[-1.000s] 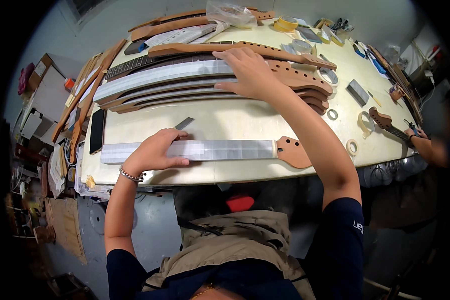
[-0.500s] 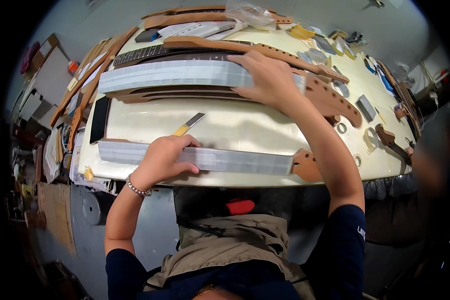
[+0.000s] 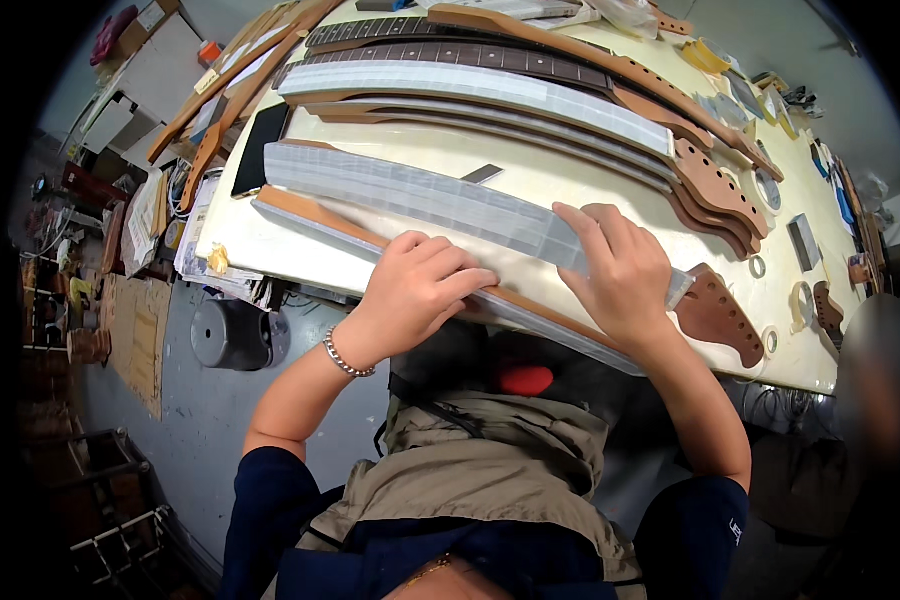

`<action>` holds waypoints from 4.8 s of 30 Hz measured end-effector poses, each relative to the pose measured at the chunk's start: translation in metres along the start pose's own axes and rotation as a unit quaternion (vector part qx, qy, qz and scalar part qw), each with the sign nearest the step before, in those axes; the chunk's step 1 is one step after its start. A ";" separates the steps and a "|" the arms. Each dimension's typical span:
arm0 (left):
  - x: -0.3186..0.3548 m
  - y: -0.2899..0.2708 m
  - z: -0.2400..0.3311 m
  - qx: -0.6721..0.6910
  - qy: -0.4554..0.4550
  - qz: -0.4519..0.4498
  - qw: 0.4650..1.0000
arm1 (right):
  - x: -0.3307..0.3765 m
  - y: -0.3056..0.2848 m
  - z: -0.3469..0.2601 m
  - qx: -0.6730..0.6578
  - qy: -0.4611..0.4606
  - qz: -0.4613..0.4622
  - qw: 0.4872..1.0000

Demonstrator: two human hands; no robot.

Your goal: The person applies masking tape to the edges of guitar necks. They pick up a guitar neck, unroll tape, and press it along the sides of the fretboard. The person repeats this process for multiple necks, placing the finished ones on a drying rack.

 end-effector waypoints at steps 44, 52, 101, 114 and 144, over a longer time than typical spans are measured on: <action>0.001 0.003 -0.016 0.048 -0.025 0.104 0.993 | 0.024 0.007 -0.032 0.017 0.079 -0.123 0.989; 0.015 0.001 -0.018 -0.045 -0.098 0.158 0.982 | 0.032 0.012 -0.034 0.034 0.062 -0.124 0.990; -0.083 0.088 0.135 -0.282 0.128 0.030 0.950 | 0.351 -0.214 -0.019 0.011 0.436 0.446 0.782; -0.123 0.171 0.173 -0.208 0.203 -0.177 0.940 | 0.469 -0.325 -0.090 0.146 0.545 0.673 0.479; -0.218 0.352 0.554 -0.031 0.586 -0.590 0.555 | 0.485 -0.540 -0.334 0.462 0.470 0.732 0.174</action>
Point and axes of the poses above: each hand's wrist, its own x-axis away from the middle knuckle, its own y-axis out of the palm, z = x × y, the point moved 4 cm from there along -x, towards the middle knuckle, and after that the axes turned 8 degrees about -x, right-handed, at the moved point
